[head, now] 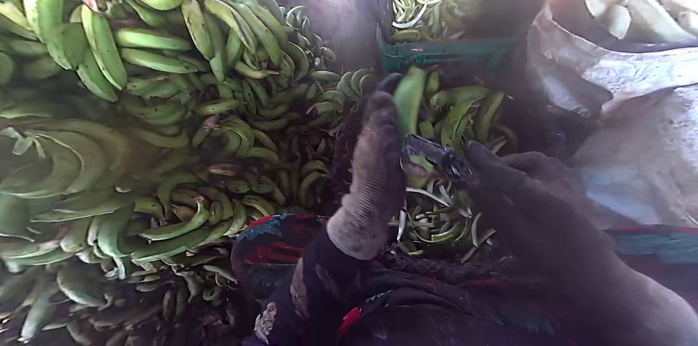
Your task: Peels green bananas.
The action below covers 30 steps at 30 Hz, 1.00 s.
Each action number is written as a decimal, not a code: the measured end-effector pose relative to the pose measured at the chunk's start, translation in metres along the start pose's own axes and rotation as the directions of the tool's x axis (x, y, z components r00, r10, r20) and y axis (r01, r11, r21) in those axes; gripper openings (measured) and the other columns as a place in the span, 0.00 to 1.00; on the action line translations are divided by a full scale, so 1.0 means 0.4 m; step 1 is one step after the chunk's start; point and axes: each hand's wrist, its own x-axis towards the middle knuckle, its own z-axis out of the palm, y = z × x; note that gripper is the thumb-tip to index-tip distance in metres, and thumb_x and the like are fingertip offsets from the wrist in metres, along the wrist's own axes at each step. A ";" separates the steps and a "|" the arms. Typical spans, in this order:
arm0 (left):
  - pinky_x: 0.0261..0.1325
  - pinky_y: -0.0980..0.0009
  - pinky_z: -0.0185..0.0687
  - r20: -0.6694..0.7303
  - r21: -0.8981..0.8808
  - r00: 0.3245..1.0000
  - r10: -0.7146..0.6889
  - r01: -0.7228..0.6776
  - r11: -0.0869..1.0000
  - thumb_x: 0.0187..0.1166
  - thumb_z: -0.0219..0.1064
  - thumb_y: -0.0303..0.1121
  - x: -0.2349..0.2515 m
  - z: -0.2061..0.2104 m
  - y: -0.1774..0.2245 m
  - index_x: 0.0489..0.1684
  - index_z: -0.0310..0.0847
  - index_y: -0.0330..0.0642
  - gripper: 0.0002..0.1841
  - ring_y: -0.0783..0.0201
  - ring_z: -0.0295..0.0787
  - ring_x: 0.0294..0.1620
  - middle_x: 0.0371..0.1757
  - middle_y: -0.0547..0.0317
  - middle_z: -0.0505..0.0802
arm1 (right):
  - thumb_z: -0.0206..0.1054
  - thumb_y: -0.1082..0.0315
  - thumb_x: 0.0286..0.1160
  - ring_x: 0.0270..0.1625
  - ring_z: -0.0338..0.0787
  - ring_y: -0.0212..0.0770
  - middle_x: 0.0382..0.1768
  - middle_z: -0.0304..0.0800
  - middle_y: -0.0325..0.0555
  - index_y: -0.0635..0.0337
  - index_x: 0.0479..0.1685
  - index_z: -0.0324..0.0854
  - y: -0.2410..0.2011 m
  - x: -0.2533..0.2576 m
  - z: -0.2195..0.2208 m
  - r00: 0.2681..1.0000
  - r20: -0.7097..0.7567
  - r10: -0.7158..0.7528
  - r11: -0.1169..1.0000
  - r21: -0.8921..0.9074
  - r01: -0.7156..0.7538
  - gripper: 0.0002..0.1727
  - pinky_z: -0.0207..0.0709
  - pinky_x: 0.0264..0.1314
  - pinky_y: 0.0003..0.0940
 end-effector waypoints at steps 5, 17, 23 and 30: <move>0.46 0.69 0.88 0.087 0.063 0.972 -0.220 0.215 0.975 0.92 0.42 0.52 -0.084 -0.007 -0.081 0.82 0.67 0.49 0.27 0.68 0.88 0.43 0.52 0.57 0.89 | 0.58 0.55 0.86 0.61 0.84 0.74 0.63 0.85 0.70 0.44 0.85 0.73 0.063 0.094 0.017 0.964 0.022 0.264 0.946 -0.200 -0.255 0.27 0.71 0.53 0.72; 0.40 0.71 0.89 0.077 0.064 0.964 -0.254 0.249 0.966 0.89 0.49 0.54 -0.092 0.019 -0.072 0.78 0.70 0.52 0.25 0.70 0.89 0.36 0.42 0.60 0.90 | 0.63 0.56 0.83 0.55 0.87 0.72 0.59 0.87 0.67 0.37 0.84 0.75 0.093 0.096 0.049 0.979 -0.011 0.205 0.974 -0.097 -0.205 0.27 0.73 0.48 0.72; 0.46 0.76 0.87 -0.008 0.110 0.969 0.249 -0.246 0.963 0.77 0.58 0.70 -0.020 -0.017 -0.033 0.79 0.64 0.68 0.33 0.78 0.87 0.48 0.56 0.72 0.87 | 0.62 0.48 0.82 0.53 0.88 0.27 0.50 0.91 0.29 0.37 0.57 0.92 0.069 0.012 0.014 0.986 0.155 0.067 0.890 0.437 -0.129 0.16 0.83 0.56 0.41; 0.42 0.72 0.89 0.107 0.137 0.966 -0.235 0.219 0.966 0.86 0.56 0.54 -0.081 0.013 -0.047 0.78 0.70 0.53 0.26 0.70 0.90 0.39 0.45 0.60 0.91 | 0.57 0.51 0.84 0.60 0.87 0.65 0.57 0.90 0.59 0.36 0.81 0.78 0.126 0.088 0.025 0.983 0.053 0.178 0.983 0.031 -0.179 0.26 0.72 0.58 0.73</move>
